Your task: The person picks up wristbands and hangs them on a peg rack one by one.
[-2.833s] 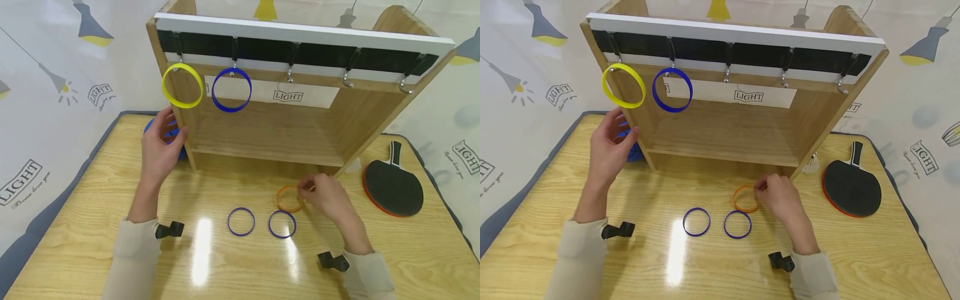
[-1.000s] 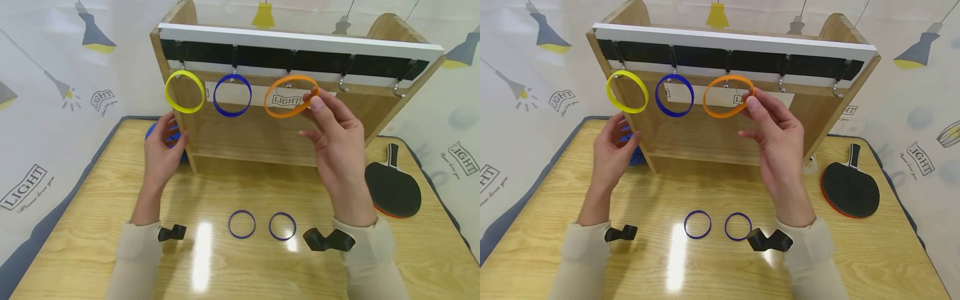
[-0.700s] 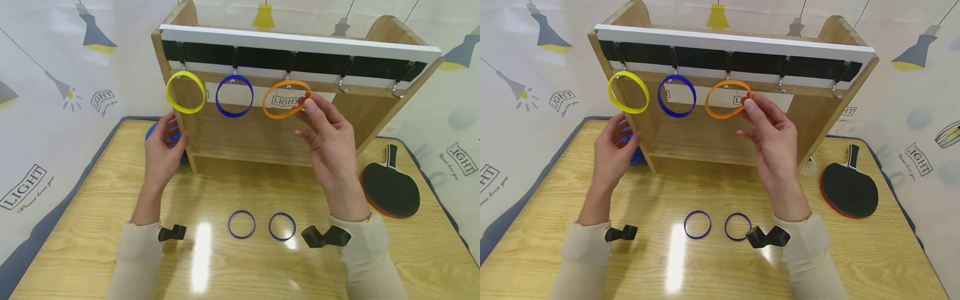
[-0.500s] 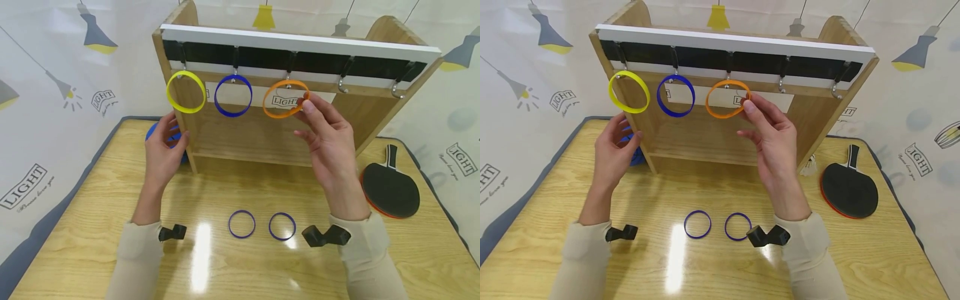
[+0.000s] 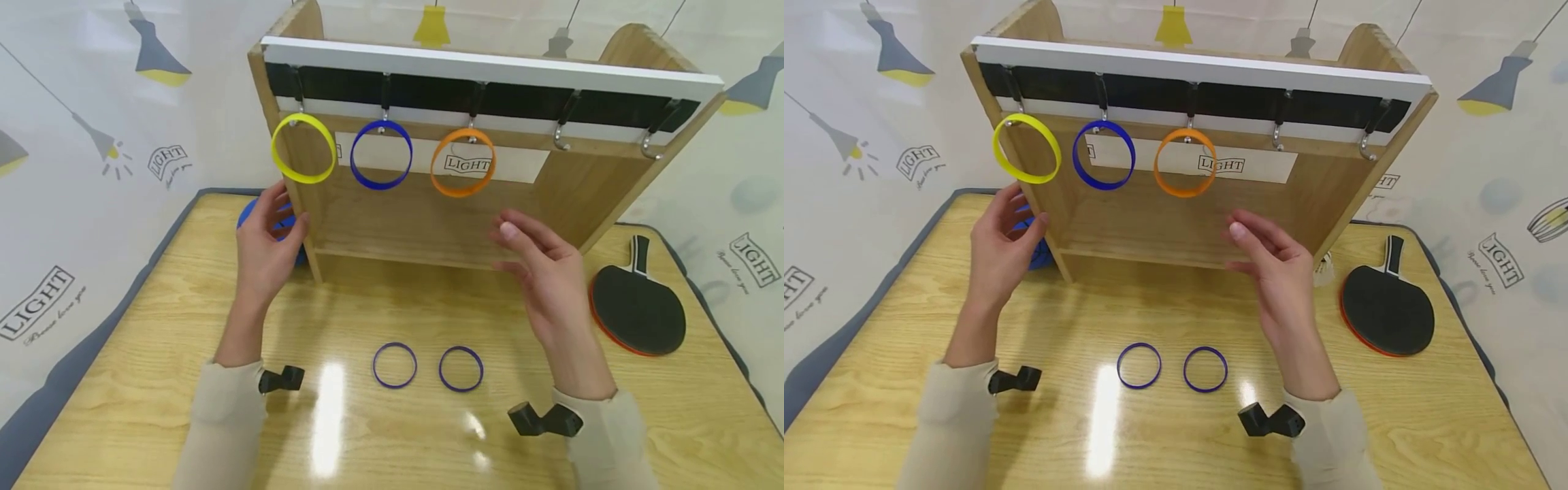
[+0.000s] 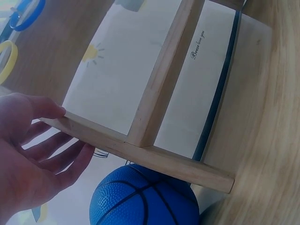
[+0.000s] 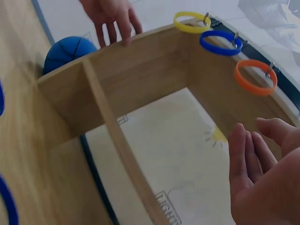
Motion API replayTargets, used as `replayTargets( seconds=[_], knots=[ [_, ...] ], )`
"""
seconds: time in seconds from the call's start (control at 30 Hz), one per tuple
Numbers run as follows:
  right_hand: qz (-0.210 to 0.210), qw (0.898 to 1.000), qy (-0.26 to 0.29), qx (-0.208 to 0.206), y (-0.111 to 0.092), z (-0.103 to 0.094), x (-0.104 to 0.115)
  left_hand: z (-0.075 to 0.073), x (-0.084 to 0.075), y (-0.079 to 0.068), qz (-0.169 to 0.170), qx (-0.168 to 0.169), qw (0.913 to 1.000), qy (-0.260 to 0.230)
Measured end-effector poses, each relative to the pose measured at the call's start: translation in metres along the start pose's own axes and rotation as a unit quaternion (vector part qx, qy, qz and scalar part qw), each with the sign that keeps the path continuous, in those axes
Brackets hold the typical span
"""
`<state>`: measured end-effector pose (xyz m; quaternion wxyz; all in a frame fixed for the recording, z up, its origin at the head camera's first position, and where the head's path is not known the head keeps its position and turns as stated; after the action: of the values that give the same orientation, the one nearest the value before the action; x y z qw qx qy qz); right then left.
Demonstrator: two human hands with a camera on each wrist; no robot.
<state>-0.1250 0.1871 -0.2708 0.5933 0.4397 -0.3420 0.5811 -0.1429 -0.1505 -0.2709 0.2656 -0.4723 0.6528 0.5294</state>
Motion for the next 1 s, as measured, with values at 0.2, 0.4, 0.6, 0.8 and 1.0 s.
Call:
replayTargets(
  seconds=[0.2, 0.4, 0.6, 0.8, 1.0],
  knots=[
    [0.054, 0.978, -0.187, 0.07, -0.019, -0.033, -0.017, 0.004, -0.002, 0.001, 0.001, 0.002, 1.0, -0.004],
    [0.122, 0.886, -0.415, 0.169, -0.026, -0.056, -0.032, 0.005, -0.002, 0.001, -0.006, -0.001, 1.0, -0.001],
    [0.15, 0.783, -0.535, 0.28, -0.027, -0.059, -0.041, 0.003, -0.003, 0.0, -0.011, -0.007, 0.9999, -0.002],
    [0.165, 0.742, -0.55, 0.347, -0.031, -0.06, -0.05, 0.001, -0.005, 0.0, -0.016, -0.006, 0.9998, -0.002],
    [0.157, 0.734, -0.564, 0.344, -0.033, -0.059, -0.056, 0.003, -0.003, -0.001, -0.019, -0.002, 0.9998, -0.004]
  ],
)
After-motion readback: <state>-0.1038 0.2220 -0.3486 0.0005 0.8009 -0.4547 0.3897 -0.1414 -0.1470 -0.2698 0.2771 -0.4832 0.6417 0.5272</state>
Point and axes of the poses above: each hand's wrist, its own y-axis towards the middle knuckle, its own z-axis out of the palm, x = y × z, the point moved 2 cm from there along y, towards the middle knuckle, and after that the axes turned 8 degrees about x, right-handed, at the moved point
